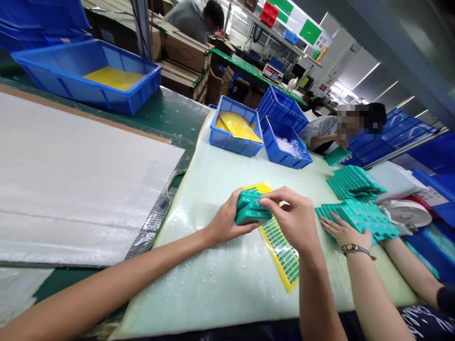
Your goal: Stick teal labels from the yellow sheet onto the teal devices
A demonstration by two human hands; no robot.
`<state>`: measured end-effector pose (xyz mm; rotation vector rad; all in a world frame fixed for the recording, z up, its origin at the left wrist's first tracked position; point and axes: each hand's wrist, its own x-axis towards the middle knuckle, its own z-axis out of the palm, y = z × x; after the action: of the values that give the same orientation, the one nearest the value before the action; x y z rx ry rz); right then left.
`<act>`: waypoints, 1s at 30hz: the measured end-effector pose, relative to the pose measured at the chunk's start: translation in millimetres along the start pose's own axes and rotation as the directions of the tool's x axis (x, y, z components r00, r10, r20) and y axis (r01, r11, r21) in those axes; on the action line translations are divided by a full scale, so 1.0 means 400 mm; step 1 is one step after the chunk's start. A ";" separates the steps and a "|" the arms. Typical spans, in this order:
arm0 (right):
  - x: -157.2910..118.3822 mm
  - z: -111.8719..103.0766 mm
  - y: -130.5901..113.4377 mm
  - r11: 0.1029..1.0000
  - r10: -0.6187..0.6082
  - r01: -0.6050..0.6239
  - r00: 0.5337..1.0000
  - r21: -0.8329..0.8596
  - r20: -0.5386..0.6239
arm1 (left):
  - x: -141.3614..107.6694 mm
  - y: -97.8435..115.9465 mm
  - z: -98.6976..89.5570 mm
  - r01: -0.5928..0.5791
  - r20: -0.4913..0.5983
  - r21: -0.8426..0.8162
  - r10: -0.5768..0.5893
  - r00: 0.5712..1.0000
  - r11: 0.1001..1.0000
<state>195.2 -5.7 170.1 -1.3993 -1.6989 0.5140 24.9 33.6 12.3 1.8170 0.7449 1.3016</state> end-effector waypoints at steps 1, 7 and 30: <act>-0.002 0.011 0.001 0.999 0.004 -0.005 0.999 0.038 0.046 | 0.001 0.000 0.000 0.003 -0.002 0.004 -0.003 1.000 1.000; 0.012 -0.023 0.040 0.981 -0.055 0.030 0.991 -0.193 -0.126 | 0.002 0.000 0.000 -0.042 -0.003 0.013 0.042 0.999 0.999; -0.050 -0.020 -0.030 0.987 -0.158 0.159 0.987 -0.009 0.041 | -0.001 0.009 -0.001 -0.008 0.007 0.002 0.008 1.000 1.000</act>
<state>194.9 -29.5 176.8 -1.2568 -1.8307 0.4454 24.4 31.6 15.1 1.8272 0.7358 1.2998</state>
